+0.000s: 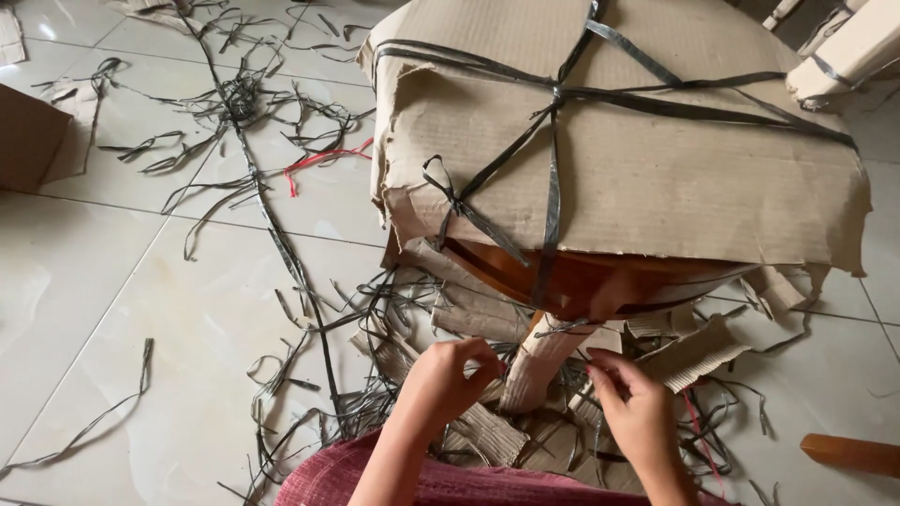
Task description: Wrapping a wooden chair leg with corrugated cardboard and securing it with plastic strips for protection.
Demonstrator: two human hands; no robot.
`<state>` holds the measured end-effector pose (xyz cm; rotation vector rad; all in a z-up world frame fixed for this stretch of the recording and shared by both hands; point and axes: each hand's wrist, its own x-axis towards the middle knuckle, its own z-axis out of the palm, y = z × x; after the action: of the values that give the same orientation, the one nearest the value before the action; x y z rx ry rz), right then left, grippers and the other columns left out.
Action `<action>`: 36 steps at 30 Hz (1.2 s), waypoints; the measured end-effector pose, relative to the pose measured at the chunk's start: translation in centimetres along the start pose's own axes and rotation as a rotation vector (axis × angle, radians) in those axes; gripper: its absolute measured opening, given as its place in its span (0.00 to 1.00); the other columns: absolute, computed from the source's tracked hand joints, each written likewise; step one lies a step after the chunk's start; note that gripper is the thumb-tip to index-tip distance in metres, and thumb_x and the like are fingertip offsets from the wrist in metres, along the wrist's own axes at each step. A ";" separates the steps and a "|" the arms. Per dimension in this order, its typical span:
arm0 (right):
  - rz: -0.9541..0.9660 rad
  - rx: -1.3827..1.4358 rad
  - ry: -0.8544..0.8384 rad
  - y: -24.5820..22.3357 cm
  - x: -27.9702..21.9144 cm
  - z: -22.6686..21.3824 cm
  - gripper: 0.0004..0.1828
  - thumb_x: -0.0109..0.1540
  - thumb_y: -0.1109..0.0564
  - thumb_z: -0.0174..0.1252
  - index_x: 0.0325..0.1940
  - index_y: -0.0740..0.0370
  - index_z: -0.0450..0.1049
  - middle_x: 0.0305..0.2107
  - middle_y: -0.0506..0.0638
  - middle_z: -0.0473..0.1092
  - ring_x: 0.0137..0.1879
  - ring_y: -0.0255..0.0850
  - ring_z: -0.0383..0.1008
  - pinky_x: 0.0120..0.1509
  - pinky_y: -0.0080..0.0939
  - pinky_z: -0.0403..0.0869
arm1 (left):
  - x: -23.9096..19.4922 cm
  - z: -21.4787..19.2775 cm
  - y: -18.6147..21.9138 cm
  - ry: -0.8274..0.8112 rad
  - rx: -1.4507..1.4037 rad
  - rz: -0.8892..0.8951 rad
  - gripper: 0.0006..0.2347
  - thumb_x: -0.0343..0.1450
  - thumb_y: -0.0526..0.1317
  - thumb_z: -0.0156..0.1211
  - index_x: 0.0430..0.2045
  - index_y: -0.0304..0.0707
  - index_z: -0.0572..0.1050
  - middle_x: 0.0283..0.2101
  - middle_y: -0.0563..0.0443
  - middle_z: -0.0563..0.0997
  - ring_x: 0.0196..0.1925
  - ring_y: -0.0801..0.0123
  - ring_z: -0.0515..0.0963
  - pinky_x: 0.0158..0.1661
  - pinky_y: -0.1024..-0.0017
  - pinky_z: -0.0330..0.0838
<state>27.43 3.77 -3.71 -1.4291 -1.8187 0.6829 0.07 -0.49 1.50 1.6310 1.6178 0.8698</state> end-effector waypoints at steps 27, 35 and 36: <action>-0.566 -0.190 0.259 -5.3 -3.6 2.3 0.06 0.60 0.59 0.65 0.41 0.51 0.81 0.36 0.42 0.81 0.38 0.32 0.83 0.47 0.32 0.79 | 3.1 6.3 -0.5 0.393 0.042 0.943 0.05 0.73 0.40 0.66 0.38 0.43 0.84 0.44 0.53 0.86 0.43 0.66 0.84 0.40 0.71 0.68; -0.499 -0.168 0.263 -7.0 -2.2 -0.5 0.11 0.62 0.58 0.63 0.48 0.56 0.80 0.37 0.47 0.78 0.37 0.34 0.80 0.42 0.32 0.77 | 3.0 6.1 -0.6 0.357 0.136 0.942 0.04 0.72 0.36 0.70 0.38 0.45 0.84 0.44 0.57 0.87 0.45 0.69 0.86 0.37 0.70 0.67; -0.443 -0.201 0.230 -6.5 -1.9 -0.6 0.13 0.63 0.56 0.62 0.52 0.54 0.80 0.35 0.44 0.76 0.35 0.33 0.76 0.39 0.33 0.74 | 3.0 6.2 -0.7 0.344 0.126 0.939 0.04 0.75 0.36 0.65 0.39 0.44 0.84 0.45 0.57 0.86 0.46 0.68 0.86 0.38 0.70 0.69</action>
<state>24.37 0.35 1.24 -1.1119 -1.9635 0.1094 4.86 2.52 -2.52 2.4822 1.0563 1.5940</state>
